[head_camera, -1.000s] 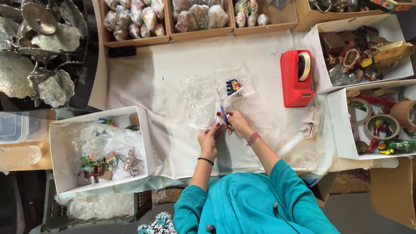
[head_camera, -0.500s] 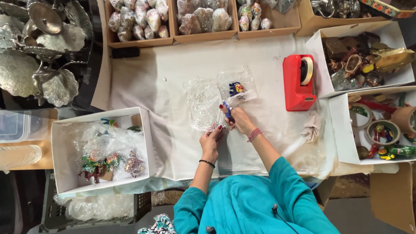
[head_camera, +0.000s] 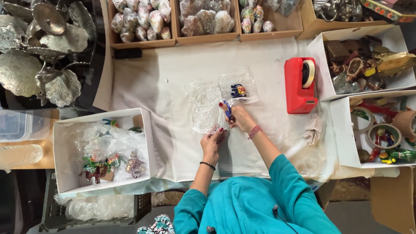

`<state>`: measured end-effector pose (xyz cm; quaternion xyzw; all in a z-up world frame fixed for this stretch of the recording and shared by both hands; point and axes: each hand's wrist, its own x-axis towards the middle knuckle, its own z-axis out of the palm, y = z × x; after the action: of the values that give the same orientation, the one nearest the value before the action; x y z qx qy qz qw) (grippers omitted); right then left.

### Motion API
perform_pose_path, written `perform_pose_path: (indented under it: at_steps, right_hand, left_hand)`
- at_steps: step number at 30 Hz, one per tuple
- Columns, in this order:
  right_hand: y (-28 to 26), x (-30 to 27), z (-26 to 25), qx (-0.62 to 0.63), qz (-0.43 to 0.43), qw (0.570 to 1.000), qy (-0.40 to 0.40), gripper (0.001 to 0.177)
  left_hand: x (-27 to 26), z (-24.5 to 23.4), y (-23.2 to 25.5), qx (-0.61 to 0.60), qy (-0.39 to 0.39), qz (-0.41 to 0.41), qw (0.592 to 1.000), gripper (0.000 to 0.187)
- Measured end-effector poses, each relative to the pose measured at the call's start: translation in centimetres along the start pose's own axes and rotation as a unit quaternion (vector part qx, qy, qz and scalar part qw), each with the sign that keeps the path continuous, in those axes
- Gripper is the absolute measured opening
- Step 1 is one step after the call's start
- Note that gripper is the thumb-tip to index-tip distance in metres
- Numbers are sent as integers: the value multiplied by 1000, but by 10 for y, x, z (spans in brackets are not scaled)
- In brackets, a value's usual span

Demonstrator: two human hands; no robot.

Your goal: The person places small toy figures into plastic bags and seals them with adhesive tape.

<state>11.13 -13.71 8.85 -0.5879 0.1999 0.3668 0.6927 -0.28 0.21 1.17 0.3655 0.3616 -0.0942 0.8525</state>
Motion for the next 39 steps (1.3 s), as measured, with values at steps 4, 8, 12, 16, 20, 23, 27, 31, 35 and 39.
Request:
perform_pose_path:
  at_steps: [4, 8, 12, 16, 20, 23, 27, 31, 35, 39]
  right_hand:
    - [0, 10, -2, -4, 1, 1000, 4, 48]
    - [10, 25, -9, 16, -16, 1000, 5, 48]
    - [9, 29, -11, 2, -33, 999, 4, 48]
    - [-1, 23, -10, -8, 9, 1000, 16, 47]
    - [-17, 8, 1, 10, 25, 1000, -1, 46]
    - [-21, 12, 6, 9, 24, 1000, -10, 51]
    - [-16, 21, 5, 31, 8, 999, -2, 50]
    - [-4, 35, -2, 21, -6, 1000, 15, 48]
    - [-5, 37, -8, -6, -16, 1000, 11, 51]
    - [-34, 13, 10, 38, 15, 999, -5, 47]
  left_hand:
    - [1, -1, -2, 5, 3, 5, 1000, 39]
    - [1, 0, -3, 10, 8, 12, 1000, 42]
    - [0, 0, -2, 8, 5, 7, 1000, 43]
    - [1, -2, -4, 7, 6, 7, 1000, 42]
    - [0, -2, -4, 17, 4, 7, 1000, 41]
    - [4, -9, -10, 11, 2, 8, 1000, 35]
    - [5, -12, -11, 3, 10, -14, 1000, 30]
    - [2, -12, -10, 13, 14, -1, 1000, 26]
    - [6, -15, -15, 18, 14, 0, 1000, 28]
    - [-5, -7, -3, 18, 12, -4, 1000, 35]
